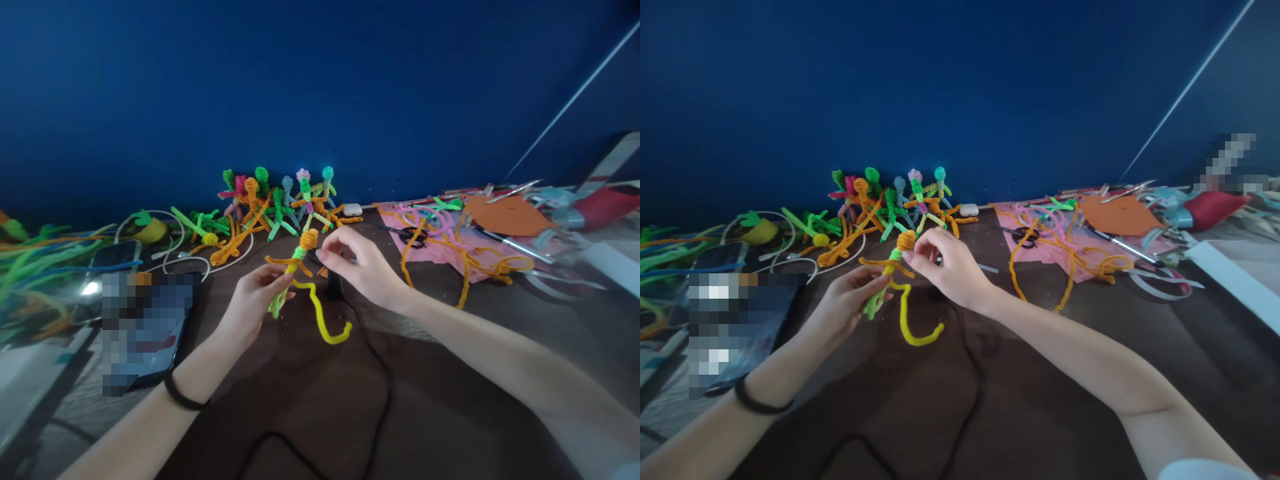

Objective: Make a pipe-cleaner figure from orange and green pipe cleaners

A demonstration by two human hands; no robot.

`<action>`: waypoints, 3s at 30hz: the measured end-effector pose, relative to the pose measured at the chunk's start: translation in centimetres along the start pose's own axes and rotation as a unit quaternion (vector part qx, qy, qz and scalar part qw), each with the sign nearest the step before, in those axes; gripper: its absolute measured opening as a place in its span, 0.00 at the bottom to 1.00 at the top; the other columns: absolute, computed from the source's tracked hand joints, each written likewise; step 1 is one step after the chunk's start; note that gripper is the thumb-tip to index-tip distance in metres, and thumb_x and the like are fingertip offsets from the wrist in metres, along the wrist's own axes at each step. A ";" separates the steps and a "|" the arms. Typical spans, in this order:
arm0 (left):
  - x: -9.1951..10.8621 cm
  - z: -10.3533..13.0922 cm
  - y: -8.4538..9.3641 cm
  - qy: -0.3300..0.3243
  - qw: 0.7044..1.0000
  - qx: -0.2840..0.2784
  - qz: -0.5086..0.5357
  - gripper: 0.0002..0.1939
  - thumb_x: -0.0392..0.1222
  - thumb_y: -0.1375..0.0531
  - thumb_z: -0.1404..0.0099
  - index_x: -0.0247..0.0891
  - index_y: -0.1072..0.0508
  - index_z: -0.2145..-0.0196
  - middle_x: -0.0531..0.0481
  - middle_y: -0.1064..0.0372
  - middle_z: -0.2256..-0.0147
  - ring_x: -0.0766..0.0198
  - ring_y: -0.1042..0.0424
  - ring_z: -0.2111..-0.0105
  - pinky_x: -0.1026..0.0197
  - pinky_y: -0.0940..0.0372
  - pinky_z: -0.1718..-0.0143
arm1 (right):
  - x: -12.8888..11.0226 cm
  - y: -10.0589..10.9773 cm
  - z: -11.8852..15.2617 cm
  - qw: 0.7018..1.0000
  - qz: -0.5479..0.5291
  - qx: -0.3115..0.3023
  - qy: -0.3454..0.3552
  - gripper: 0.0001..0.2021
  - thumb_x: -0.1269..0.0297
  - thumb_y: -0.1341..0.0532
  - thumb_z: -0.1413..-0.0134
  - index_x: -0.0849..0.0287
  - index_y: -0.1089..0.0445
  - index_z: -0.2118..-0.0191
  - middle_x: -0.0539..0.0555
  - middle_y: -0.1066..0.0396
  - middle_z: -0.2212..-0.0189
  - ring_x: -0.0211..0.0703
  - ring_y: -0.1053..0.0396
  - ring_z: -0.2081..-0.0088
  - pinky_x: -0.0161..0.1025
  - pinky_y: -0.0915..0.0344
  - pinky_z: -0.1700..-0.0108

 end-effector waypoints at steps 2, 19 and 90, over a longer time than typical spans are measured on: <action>0.1 0.0 0.1 -0.009 1.000 0.016 0.004 0.11 0.40 0.33 0.56 0.32 0.28 0.74 0.55 0.33 0.79 0.73 0.34 0.79 0.69 0.36 0.74 | 0.4 -1.6 0.5 0.993 -0.046 -0.091 -0.061 0.10 0.57 0.42 0.49 0.60 0.38 0.69 0.49 0.34 0.75 0.35 0.36 0.72 0.34 0.40 0.69; -0.7 0.2 -0.4 0.073 0.983 0.016 0.169 0.08 0.28 0.35 0.55 0.33 0.28 0.74 0.53 0.31 0.81 0.70 0.32 0.81 0.71 0.37 0.80 | 4.0 -3.6 0.2 0.952 -0.190 -0.141 -0.193 0.05 0.73 0.45 0.52 0.64 0.34 0.68 0.48 0.35 0.80 0.32 0.33 0.80 0.28 0.39 0.81; 0.8 0.0 0.9 -0.006 0.980 0.068 0.186 0.16 0.27 0.35 0.59 0.36 0.41 0.84 0.59 0.39 0.85 0.76 0.37 0.83 0.74 0.43 0.81 | -2.0 -2.0 0.3 0.982 0.052 -0.135 0.118 0.06 0.68 0.42 0.49 0.62 0.29 0.73 0.50 0.32 0.77 0.32 0.38 0.75 0.30 0.43 0.71</action>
Point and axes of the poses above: each hand's wrist, its own z-axis away from the middle knuckle, its own y-axis out of the back of the hand, x = y × z, the point moved 6 cm from there along -z, towards the middle knuckle
